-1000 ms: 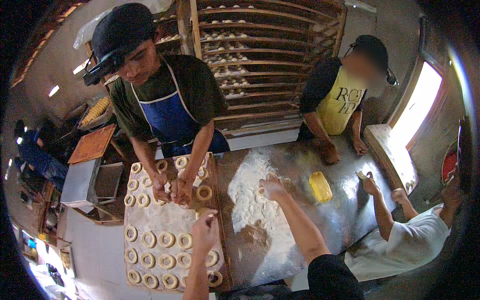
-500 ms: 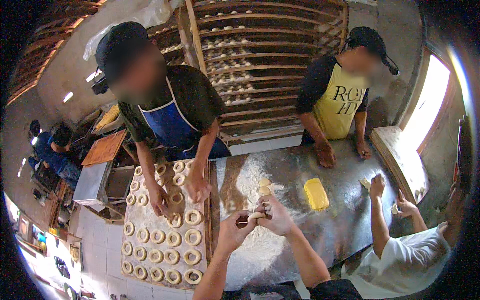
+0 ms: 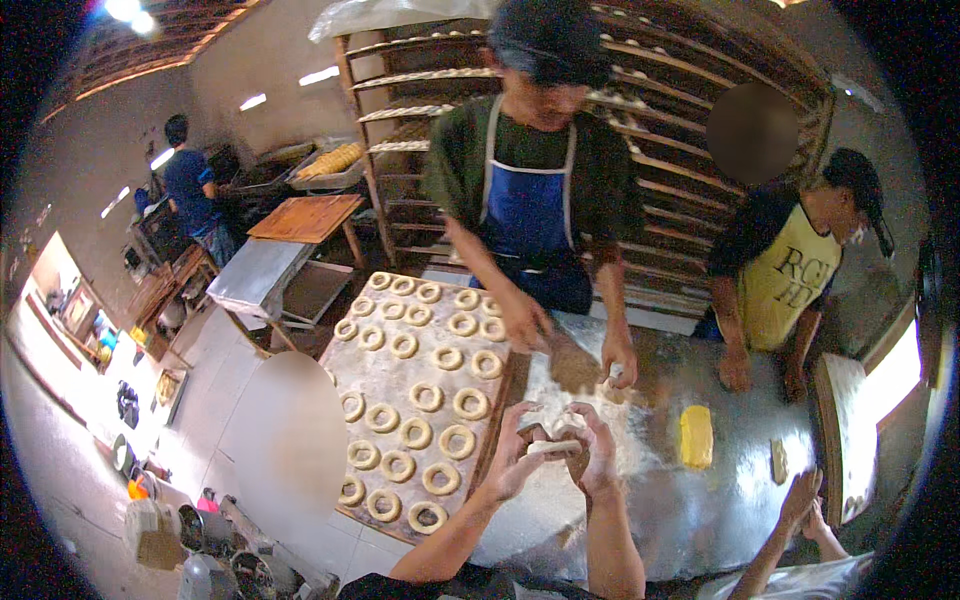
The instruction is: The person shapes small dough balls into rings by hand and places them on a wooden board. A coworker also shapes dough nearby while another person rolls dough in the background.
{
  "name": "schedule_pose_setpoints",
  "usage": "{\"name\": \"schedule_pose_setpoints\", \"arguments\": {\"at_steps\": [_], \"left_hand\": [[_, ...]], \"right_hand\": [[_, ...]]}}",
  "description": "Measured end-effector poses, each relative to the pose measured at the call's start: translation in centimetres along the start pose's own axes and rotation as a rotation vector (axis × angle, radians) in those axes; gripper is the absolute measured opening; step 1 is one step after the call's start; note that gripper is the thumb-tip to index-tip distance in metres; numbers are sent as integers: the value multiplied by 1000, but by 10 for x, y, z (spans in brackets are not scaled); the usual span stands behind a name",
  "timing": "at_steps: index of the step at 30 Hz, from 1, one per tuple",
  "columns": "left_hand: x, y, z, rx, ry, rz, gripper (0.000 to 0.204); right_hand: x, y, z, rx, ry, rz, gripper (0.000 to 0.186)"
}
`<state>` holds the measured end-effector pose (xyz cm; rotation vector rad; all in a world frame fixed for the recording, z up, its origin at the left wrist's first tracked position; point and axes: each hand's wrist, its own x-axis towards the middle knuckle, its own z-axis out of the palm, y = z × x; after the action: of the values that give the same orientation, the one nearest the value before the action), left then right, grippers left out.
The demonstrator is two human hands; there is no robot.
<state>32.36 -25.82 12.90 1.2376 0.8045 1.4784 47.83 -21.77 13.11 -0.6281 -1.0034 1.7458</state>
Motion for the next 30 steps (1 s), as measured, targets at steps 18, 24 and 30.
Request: {"name": "schedule_pose_setpoints", "arguments": {"at_steps": [18, 24, 30], "left_hand": [[6, 40, -199, 838, 299, -65, 26], [22, 46, -251, 829, 216, 22, 22], [37, 37, -280, 955, 125, -20, 21]], "right_hand": [[108, 139, 154, -359, -63, -254, 72], [140, 171, 180, -396, 30, -204, 64], [161, 184, 191, -604, -80, -207, 55]]}}
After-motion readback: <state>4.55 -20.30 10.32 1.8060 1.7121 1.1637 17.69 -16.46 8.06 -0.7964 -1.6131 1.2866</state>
